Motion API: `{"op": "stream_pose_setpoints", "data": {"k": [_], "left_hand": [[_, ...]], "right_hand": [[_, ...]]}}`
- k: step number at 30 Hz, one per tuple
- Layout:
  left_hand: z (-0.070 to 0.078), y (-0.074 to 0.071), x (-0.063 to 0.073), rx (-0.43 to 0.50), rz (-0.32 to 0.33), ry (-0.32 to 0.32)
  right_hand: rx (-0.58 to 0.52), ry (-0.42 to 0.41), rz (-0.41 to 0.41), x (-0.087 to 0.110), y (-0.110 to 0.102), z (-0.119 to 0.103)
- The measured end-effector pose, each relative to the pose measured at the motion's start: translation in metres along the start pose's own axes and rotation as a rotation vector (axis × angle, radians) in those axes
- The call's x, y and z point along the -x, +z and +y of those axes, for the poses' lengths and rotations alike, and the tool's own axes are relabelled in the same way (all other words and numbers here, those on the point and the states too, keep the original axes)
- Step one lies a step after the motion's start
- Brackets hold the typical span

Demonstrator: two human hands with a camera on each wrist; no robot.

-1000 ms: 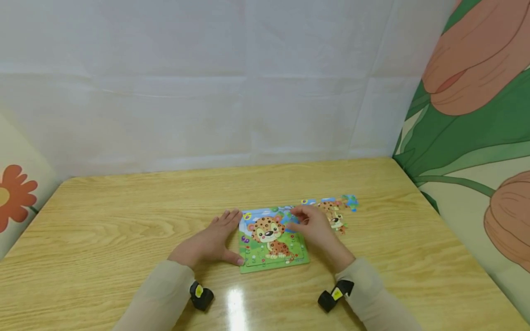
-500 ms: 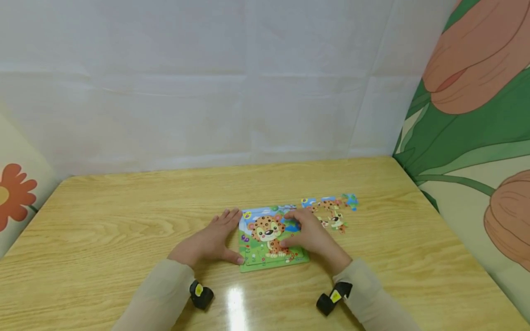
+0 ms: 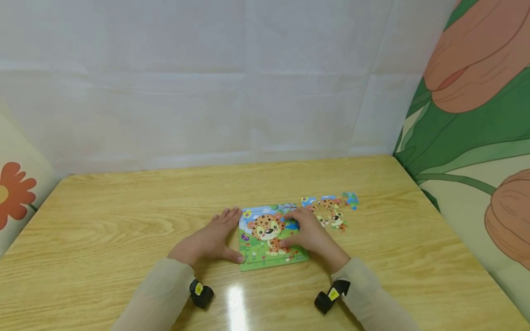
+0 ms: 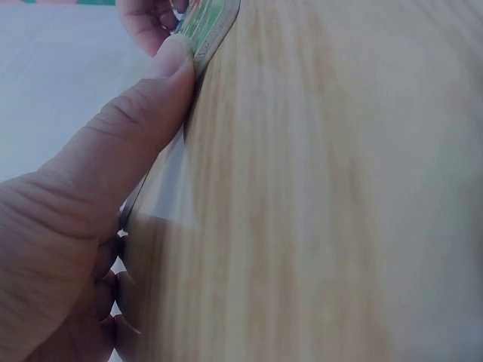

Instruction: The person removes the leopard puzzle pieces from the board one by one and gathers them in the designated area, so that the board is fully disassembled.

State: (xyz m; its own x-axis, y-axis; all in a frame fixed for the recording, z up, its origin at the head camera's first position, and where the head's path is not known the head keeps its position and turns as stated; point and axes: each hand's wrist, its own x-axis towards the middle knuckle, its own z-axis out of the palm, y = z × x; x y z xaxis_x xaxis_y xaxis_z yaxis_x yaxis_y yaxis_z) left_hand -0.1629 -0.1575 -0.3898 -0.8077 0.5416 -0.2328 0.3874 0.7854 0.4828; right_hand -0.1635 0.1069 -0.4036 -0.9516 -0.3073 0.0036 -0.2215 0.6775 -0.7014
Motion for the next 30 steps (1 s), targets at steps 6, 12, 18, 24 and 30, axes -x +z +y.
{"op": "stream_pose_setpoints", "data": {"k": [6, 12, 18, 24, 30], "left_hand": [[0.000, 0.000, 0.000, 0.005, -0.003, -0.003], [-0.001, -0.001, 0.000, 0.003, -0.001, 0.006], [0.000, -0.001, 0.001, 0.000, 0.003, 0.004], [0.001, -0.001, 0.001, -0.006, 0.005, 0.006], [0.001, -0.001, 0.001, 0.002, 0.004, 0.004]], "right_hand": [[0.032, 0.025, -0.033, -0.004, -0.002, -0.003], [0.093, 0.056, -0.098, -0.011, -0.003, -0.009], [0.171, 0.049, -0.159, -0.012, -0.007, -0.017], [0.147, 0.080, -0.165, -0.010, -0.006, -0.022], [0.091, 0.100, -0.160, -0.008, -0.006, -0.020]]}}
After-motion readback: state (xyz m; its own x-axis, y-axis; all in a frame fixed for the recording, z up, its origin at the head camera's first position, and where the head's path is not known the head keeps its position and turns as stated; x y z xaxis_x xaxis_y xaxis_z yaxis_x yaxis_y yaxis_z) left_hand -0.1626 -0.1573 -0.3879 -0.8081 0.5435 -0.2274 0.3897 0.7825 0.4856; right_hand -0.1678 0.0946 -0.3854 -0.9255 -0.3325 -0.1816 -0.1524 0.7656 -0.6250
